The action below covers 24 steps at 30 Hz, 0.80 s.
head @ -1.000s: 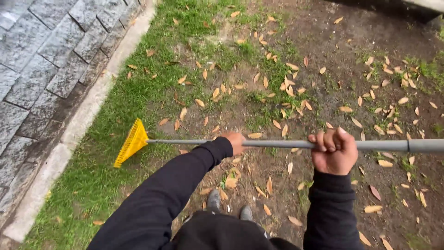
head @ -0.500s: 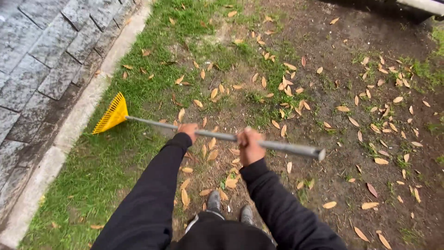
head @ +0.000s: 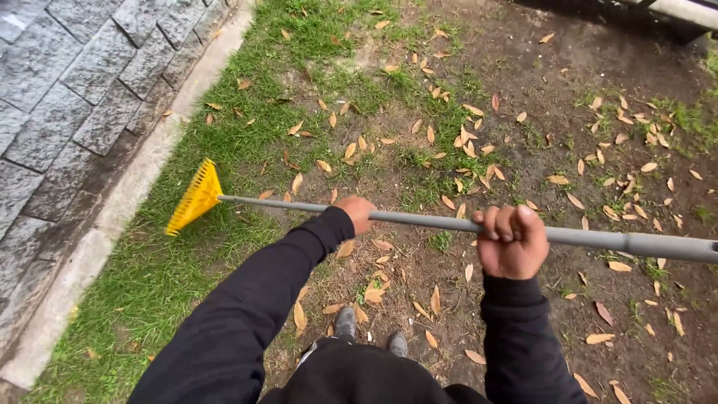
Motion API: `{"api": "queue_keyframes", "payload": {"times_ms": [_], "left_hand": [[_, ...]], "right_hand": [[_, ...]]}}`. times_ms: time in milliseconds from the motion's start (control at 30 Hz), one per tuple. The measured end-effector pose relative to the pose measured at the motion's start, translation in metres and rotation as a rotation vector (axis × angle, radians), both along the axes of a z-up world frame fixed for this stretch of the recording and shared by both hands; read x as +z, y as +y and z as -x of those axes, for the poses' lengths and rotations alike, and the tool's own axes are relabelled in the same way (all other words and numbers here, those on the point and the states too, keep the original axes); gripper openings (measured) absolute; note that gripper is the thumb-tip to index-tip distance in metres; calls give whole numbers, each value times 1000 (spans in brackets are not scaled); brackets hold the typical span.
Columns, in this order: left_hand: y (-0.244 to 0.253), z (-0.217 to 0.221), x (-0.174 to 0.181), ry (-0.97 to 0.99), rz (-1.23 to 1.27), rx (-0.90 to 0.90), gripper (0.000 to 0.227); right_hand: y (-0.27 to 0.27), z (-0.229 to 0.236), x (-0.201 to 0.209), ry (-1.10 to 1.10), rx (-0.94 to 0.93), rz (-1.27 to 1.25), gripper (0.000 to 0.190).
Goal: Raking leaves on the grass and pavement.
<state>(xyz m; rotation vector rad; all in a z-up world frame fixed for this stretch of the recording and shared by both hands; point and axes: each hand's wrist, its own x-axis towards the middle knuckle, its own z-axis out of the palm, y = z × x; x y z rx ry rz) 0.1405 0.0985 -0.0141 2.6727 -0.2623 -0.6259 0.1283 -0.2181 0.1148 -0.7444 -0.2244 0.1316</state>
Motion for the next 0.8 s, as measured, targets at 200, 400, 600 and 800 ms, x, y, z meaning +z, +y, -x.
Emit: {"api": "queue_keyframes", "payload": {"times_ms": [200, 400, 600, 800], "left_hand": [[109, 23, -91, -326, -235, 122, 25], [85, 37, -106, -103, -167, 409, 19], [-38, 3, -87, -96, 21, 297, 10], [-110, 2, -16, -2, -5, 89, 29]], "right_hand": [[115, 7, -114, 10, 65, 141, 37], [117, 15, -96, 122, 36, 277, 38], [-3, -3, 5, 142, -81, 308, 40], [-103, 4, 3, 111, -78, 117, 46]]}}
